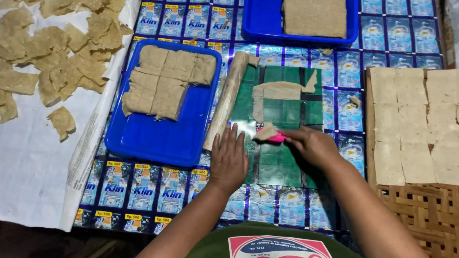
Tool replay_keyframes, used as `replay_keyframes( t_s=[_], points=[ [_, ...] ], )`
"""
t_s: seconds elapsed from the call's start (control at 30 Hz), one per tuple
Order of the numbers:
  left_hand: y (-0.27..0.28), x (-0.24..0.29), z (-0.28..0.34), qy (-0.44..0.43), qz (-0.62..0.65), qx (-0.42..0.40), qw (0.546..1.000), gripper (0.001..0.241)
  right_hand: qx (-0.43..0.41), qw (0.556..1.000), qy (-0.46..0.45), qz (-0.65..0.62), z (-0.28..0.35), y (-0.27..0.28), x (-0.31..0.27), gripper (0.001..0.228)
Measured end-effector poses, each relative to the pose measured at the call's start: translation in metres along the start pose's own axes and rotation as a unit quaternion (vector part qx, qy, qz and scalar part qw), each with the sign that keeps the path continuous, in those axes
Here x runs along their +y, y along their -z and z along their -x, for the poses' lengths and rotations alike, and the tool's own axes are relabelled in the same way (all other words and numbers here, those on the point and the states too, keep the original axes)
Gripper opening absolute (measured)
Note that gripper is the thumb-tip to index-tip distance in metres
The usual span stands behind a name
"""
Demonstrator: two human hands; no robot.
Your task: Rolling out and cutting dough into rectangular shapes on a preparation surface.
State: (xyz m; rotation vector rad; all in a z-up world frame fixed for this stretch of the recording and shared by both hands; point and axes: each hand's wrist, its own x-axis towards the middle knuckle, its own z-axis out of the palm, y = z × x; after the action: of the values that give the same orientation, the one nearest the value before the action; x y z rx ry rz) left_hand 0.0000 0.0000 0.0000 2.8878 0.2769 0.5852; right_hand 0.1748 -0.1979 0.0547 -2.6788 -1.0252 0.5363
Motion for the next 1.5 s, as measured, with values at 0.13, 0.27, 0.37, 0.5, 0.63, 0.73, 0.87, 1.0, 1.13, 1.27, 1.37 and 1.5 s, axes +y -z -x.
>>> replay_keyframes(
  t_s=[0.13, 0.27, 0.37, 0.5, 0.63, 0.73, 0.87, 1.0, 1.13, 1.27, 1.37, 1.5],
  points=[
    [0.003, 0.001, -0.001, 0.006, -0.006, -0.009, 1.0, 0.051, -0.01, 0.994, -0.078, -0.08, -0.036, -0.005, 0.016, 0.031],
    [0.001, -0.001, 0.0, 0.013, 0.0, -0.027, 1.0, 0.051, -0.016, 0.998, -0.052, -0.043, -0.017, 0.026, -0.016, 0.031],
    [0.001, -0.002, -0.004, 0.013, 0.008, -0.026, 1.0, 0.052, -0.013, 0.999, -0.029, 0.004, -0.005, 0.009, -0.027, 0.033],
    [-0.002, -0.002, -0.003, 0.014, 0.008, -0.033, 0.999, 0.054, 0.05, 0.998, -0.039, 0.024, -0.021, -0.024, -0.029, 0.033],
    [-0.002, -0.002, -0.003, 0.015, 0.006, -0.039, 0.999, 0.053, 0.096, 0.994, -0.052, 0.021, -0.064, -0.034, -0.01, 0.032],
    [-0.003, -0.003, -0.002, 0.011, 0.008, -0.037, 0.999, 0.053, 0.098, 0.99, -0.06, -0.078, -0.081, -0.021, 0.007, 0.029],
    [-0.002, -0.003, -0.003, 0.016, 0.001, -0.055, 0.998, 0.053, 0.023, 0.994, -0.095, -0.052, -0.098, -0.003, 0.033, 0.024],
    [-0.002, -0.003, -0.003, 0.015, 0.004, -0.056, 0.998, 0.053, 0.035, 0.99, -0.133, -0.041, -0.098, 0.01, 0.04, 0.026],
    [-0.002, -0.004, -0.003, 0.017, 0.01, -0.061, 0.998, 0.052, 0.069, 0.978, -0.166, -0.103, -0.073, 0.024, 0.058, 0.028],
    [-0.003, -0.002, -0.004, 0.023, 0.012, -0.064, 0.998, 0.051, 0.152, 0.945, -0.26, -0.125, -0.064, -0.002, 0.076, 0.023],
    [-0.003, -0.002, -0.004, 0.025, 0.01, -0.065, 0.998, 0.051, 0.152, 0.947, -0.236, -0.155, -0.061, -0.01, 0.041, 0.025],
    [-0.001, 0.0, -0.004, 0.024, -0.002, -0.065, 0.998, 0.051, 0.116, 0.98, -0.161, -0.026, -0.052, -0.02, 0.008, 0.04]
  ],
)
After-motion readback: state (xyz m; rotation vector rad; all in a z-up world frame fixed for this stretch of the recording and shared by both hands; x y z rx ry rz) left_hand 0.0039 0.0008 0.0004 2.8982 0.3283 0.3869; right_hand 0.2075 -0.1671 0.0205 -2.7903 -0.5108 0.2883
